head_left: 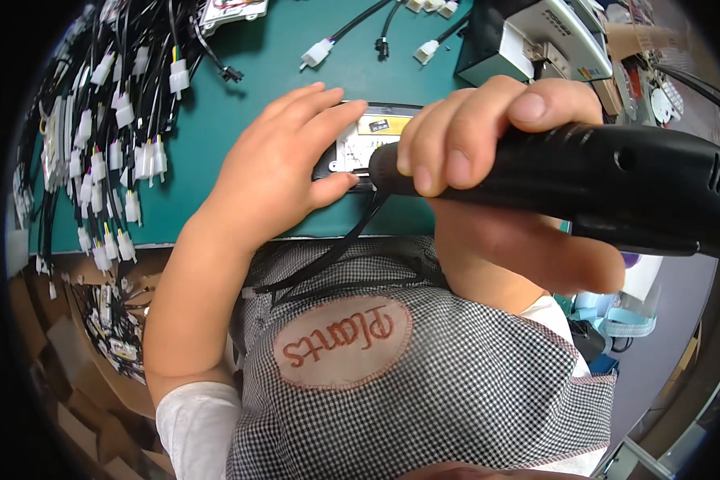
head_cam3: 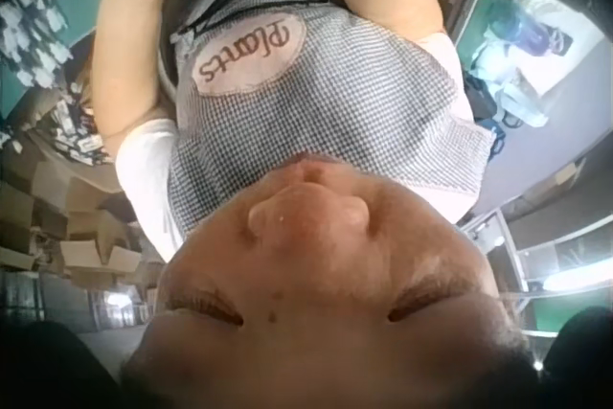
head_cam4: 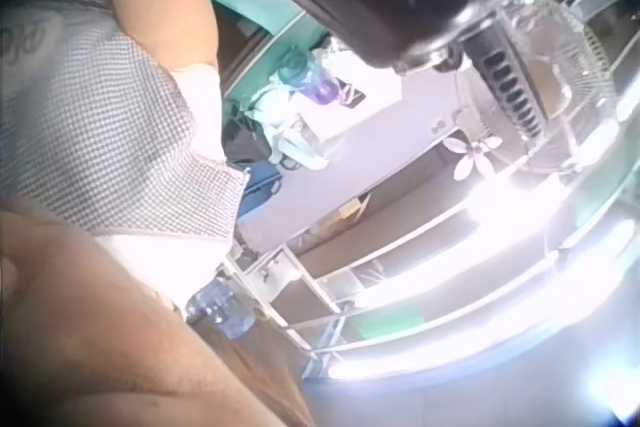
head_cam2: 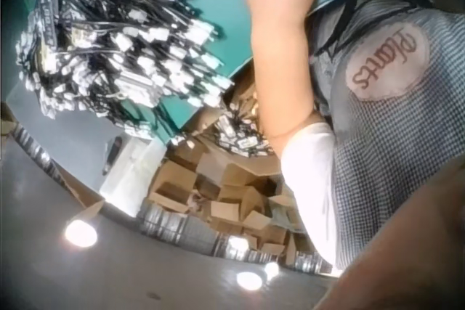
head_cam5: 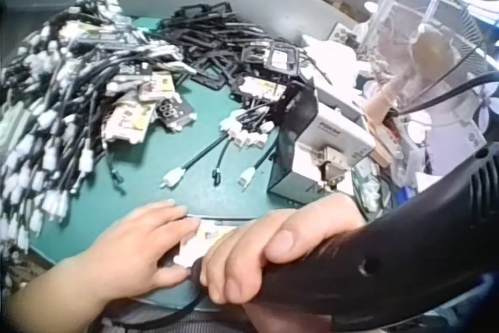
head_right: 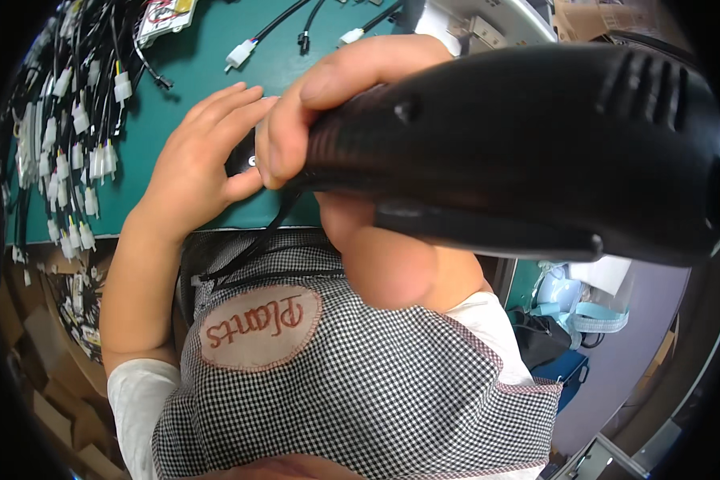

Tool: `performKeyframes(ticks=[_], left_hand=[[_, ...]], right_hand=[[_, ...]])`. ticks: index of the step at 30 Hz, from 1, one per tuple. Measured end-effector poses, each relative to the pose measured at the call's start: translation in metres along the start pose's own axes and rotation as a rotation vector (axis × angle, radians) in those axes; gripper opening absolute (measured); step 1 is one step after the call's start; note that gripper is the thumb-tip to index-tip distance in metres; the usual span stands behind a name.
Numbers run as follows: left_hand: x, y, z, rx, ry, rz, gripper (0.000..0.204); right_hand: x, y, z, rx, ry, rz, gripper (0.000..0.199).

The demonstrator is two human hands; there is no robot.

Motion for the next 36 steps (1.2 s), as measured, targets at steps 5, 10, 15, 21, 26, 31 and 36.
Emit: performKeyframes(ticks=[5,10,15,21,26,31,36], left_hand=[[0.001,-0.003,-0.001,-0.007,0.033,-0.028,0.066],[-0.001,-0.002,0.001,-0.016,0.02,-0.073,0.066],[-0.003,-0.007,-0.004,0.012,0.042,-0.095,0.065],[-0.004,-0.007,-0.003,-0.015,0.073,-0.037,0.06],[0.0,-0.005,-0.003,-0.013,0.119,-0.005,0.053],[0.034,0.007,-0.03,-0.074,0.268,0.04,0.059],[0.153,0.006,-0.126,0.098,0.43,0.332,0.059]], right_hand=[[-0.014,0.021,0.006,-0.044,0.013,-0.095,0.093],[-0.021,0.033,0.009,-0.067,0.016,-0.166,0.09],[-0.031,0.035,0.012,-0.074,0.014,-0.166,0.088],[-0.035,0.026,0.009,-0.048,0.058,-0.183,0.086],[-0.03,0.032,-0.002,-0.059,0.263,0.039,0.079],[-0.01,0.017,0.003,-0.074,0.349,0.173,0.085],[0.02,-0.027,0.015,0.018,0.294,0.141,0.086]])
Point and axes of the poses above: each hand's wrist, its own z-axis towards the middle knuckle, its own x-axis out of the back of the hand, y = z × x, the point moved 10 cm from there along z, towards the middle knuckle, and after that the axes turned 8 degrees about -z, right-handed, at the moved point
